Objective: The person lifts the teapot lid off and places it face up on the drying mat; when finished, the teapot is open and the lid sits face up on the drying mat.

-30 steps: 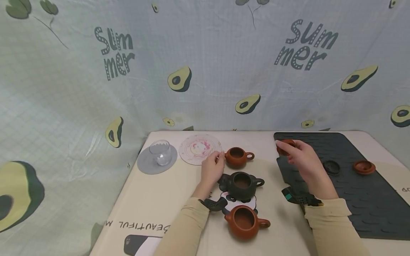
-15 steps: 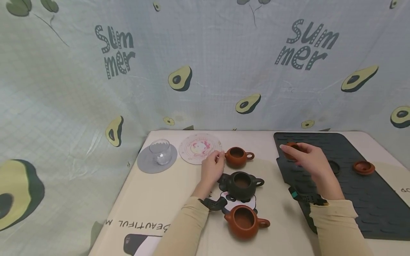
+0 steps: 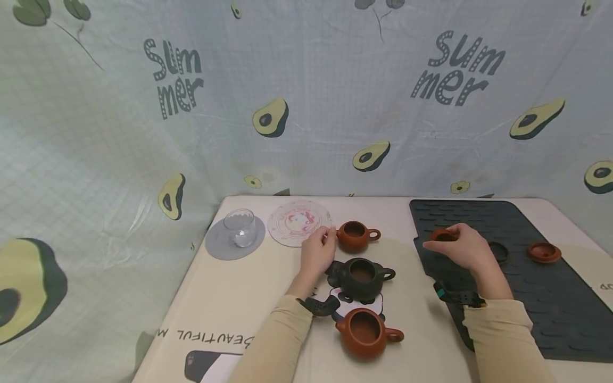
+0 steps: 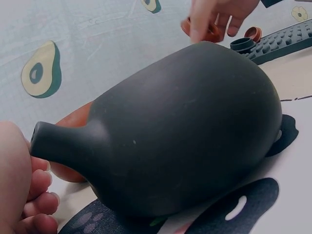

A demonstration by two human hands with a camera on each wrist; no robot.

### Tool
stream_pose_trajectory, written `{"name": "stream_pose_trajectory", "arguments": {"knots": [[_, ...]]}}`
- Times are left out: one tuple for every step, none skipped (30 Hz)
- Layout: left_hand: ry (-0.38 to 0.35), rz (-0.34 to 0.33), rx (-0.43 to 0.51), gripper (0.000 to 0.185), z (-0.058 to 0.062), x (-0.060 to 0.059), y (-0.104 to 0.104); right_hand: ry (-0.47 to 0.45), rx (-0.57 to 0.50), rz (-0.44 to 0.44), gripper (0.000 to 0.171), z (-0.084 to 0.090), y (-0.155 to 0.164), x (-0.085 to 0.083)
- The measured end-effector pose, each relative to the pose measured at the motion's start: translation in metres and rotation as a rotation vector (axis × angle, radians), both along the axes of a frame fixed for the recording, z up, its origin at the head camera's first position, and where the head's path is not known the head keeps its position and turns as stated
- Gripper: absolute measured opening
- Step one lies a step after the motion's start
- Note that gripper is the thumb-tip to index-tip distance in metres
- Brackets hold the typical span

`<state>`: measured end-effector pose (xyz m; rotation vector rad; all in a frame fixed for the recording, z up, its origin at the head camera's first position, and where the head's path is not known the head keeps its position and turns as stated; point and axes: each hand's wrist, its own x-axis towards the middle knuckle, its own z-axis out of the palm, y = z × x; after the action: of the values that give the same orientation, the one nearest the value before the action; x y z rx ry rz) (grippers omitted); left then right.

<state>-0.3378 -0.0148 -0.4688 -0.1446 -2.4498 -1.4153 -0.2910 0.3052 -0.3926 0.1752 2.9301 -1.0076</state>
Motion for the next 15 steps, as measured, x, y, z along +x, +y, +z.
{"name": "stream_pose_trajectory", "arguments": {"knots": [[0.000,0.002,-0.002,0.031,0.000,0.000,0.000,-0.013,0.022,0.003,0.079,-0.001,0.001,0.000],[0.001,0.002,-0.003,0.031,0.000,0.000,0.000,-0.022,0.040,0.008,0.076,-0.003,0.002,-0.001],[0.001,0.003,-0.004,0.031,0.000,0.000,0.000,-0.025,0.055,0.014,0.074,-0.005,0.003,-0.001],[0.002,0.003,-0.003,0.031,0.000,0.000,0.000,-0.026,0.065,0.021,0.071,-0.007,0.003,-0.002],[0.003,0.003,-0.002,0.031,-0.001,0.000,-0.001,-0.023,0.073,0.028,0.070,-0.009,0.004,-0.002],[0.003,0.003,-0.003,0.031,-0.001,0.000,-0.001,-0.020,0.079,0.031,0.069,-0.011,0.004,-0.002],[0.003,0.003,-0.002,0.031,-0.001,0.000,-0.001,-0.015,0.083,0.034,0.068,-0.012,0.004,-0.003],[0.003,0.002,-0.003,0.031,-0.001,0.000,-0.001,-0.009,0.087,0.034,0.067,-0.014,0.004,-0.003],[0.002,0.003,-0.004,0.031,-0.001,0.000,-0.001,-0.002,0.088,0.032,0.065,-0.015,0.004,-0.003],[0.001,0.002,-0.006,0.031,-0.001,0.000,-0.001,0.005,0.087,0.027,0.064,-0.017,0.004,-0.002],[0.000,0.001,-0.008,0.031,-0.001,0.000,-0.001,0.011,0.084,0.020,0.063,-0.018,0.005,-0.002],[0.000,0.000,-0.009,0.031,-0.001,0.000,0.000,0.017,0.081,0.013,0.061,-0.019,0.005,-0.002],[0.000,0.000,-0.010,0.031,-0.001,0.000,0.000,0.022,0.079,0.007,0.060,-0.020,0.006,-0.002],[0.000,0.000,-0.010,0.031,-0.001,0.000,0.000,0.025,0.077,0.002,0.060,-0.021,0.006,-0.002],[-0.001,-0.001,-0.007,0.030,-0.001,0.000,0.000,0.026,0.074,-0.004,0.059,-0.022,0.006,-0.002]]}}
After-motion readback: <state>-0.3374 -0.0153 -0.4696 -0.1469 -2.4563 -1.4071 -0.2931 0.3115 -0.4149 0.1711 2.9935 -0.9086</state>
